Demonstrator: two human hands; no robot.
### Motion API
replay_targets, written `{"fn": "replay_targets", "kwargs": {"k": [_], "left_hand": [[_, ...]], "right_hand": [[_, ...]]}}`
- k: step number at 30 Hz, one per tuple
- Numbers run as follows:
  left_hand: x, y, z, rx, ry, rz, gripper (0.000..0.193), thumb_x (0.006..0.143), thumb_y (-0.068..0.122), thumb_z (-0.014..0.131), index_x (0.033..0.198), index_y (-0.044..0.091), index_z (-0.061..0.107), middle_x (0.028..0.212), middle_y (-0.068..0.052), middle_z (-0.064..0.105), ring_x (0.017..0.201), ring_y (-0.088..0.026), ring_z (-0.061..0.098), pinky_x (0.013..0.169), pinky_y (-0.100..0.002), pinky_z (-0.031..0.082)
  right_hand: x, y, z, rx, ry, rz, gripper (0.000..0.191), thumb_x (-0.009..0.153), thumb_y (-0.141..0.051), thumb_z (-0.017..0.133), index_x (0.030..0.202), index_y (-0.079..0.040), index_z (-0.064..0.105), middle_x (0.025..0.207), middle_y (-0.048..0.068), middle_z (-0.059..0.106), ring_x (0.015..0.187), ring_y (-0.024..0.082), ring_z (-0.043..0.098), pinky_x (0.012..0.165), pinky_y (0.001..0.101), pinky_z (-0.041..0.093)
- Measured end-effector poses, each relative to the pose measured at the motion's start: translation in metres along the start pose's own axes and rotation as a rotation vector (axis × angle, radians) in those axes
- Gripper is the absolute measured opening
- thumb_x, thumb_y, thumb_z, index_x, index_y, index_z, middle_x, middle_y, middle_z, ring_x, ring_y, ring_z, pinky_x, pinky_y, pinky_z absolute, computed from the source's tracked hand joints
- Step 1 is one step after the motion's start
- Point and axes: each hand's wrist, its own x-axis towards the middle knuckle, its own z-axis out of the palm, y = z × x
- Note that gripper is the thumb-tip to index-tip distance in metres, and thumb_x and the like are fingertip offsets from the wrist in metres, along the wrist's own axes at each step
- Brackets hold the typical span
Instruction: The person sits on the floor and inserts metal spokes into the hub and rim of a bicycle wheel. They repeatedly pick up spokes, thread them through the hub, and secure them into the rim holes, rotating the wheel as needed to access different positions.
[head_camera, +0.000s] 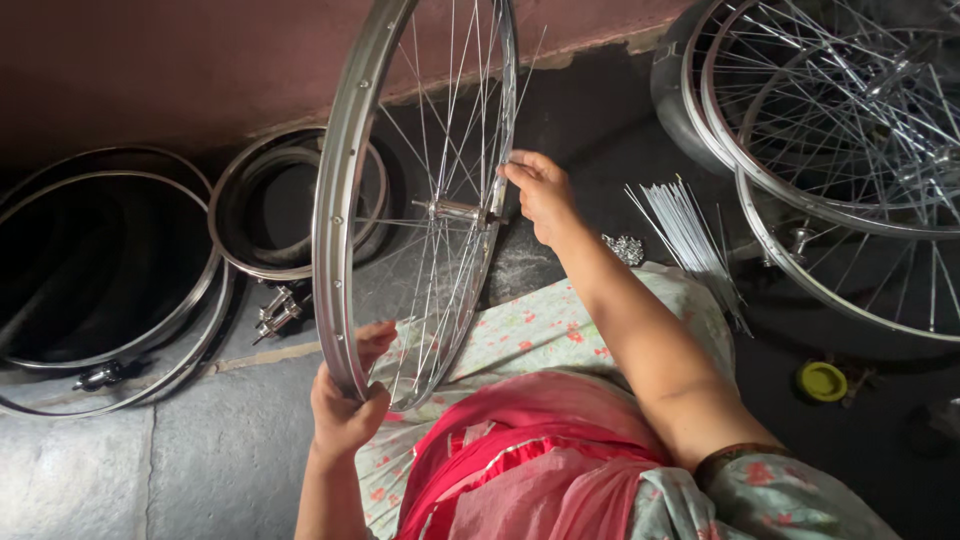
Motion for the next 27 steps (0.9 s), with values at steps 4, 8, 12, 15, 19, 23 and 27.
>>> {"fn": "replay_targets", "kwargs": {"k": [4,8,12,15,19,23,27], "left_hand": [[-0.002,-0.005,-0.003,-0.088,0.01,0.029,0.061,0.067,-0.017,0.045,0.127,-0.009,0.055,0.142,-0.021,0.059,0.138,-0.03,0.056,0.121,-0.046,0.041],[-0.002,-0.007,-0.003,-0.095,0.0,0.031,0.062,0.066,-0.017,0.044,0.127,-0.008,0.055,0.141,-0.021,0.059,0.138,-0.03,0.056,0.12,-0.046,0.041],[-0.001,-0.008,-0.002,-0.057,-0.027,0.021,0.061,0.065,-0.016,0.044,0.123,-0.008,0.058,0.141,-0.022,0.06,0.137,-0.031,0.057,0.12,-0.046,0.041],[-0.003,-0.007,-0.001,-0.094,-0.046,0.021,0.06,0.065,-0.017,0.045,0.122,-0.007,0.059,0.14,-0.022,0.059,0.139,-0.031,0.055,0.122,-0.047,0.039],[-0.005,-0.008,-0.002,-0.04,-0.033,-0.004,0.059,0.065,-0.017,0.046,0.121,-0.006,0.06,0.139,-0.022,0.061,0.137,-0.032,0.058,0.119,-0.047,0.041],[-0.005,-0.011,-0.003,-0.076,-0.034,0.001,0.06,0.065,-0.018,0.044,0.122,-0.007,0.058,0.14,-0.021,0.06,0.137,-0.031,0.057,0.12,-0.047,0.04],[-0.004,-0.012,-0.002,-0.123,-0.032,0.018,0.06,0.065,-0.019,0.043,0.123,-0.008,0.055,0.141,-0.021,0.058,0.139,-0.031,0.055,0.122,-0.047,0.038]], "right_hand": [[0.005,0.002,0.022,-0.027,-0.048,-0.348,0.034,0.098,-0.001,0.071,0.131,-0.002,0.061,0.099,0.006,0.074,0.069,0.003,0.055,0.057,0.0199,0.04],[-0.019,-0.001,0.043,-0.339,-0.14,-0.788,0.039,0.102,0.002,0.068,0.139,-0.004,0.057,0.101,0.004,0.068,0.08,0.007,0.059,0.067,0.023,0.046],[-0.052,-0.017,0.059,-0.798,-0.17,-1.133,0.046,0.097,0.001,0.067,0.14,-0.01,0.054,0.099,0.003,0.068,0.07,0.011,0.059,0.059,0.0287,0.049],[-0.067,-0.03,0.067,-1.041,-0.21,-1.35,0.063,0.092,0.003,0.068,0.15,-0.014,0.049,0.101,0.003,0.065,0.079,0.019,0.066,0.064,0.0328,0.056],[-0.071,-0.035,0.071,-1.038,-0.231,-1.328,0.066,0.092,0.003,0.067,0.152,-0.015,0.045,0.1,0.003,0.065,0.08,0.022,0.068,0.065,0.0352,0.057],[-0.066,-0.03,0.069,-1.054,-0.142,-1.283,0.053,0.1,-0.004,0.067,0.147,-0.015,0.047,0.108,0.006,0.069,0.083,0.024,0.071,0.065,0.0354,0.058],[-0.058,-0.024,0.068,-0.955,-0.132,-1.292,0.047,0.104,-0.008,0.066,0.146,-0.014,0.046,0.111,0.007,0.07,0.09,0.025,0.073,0.071,0.0358,0.06]]}}
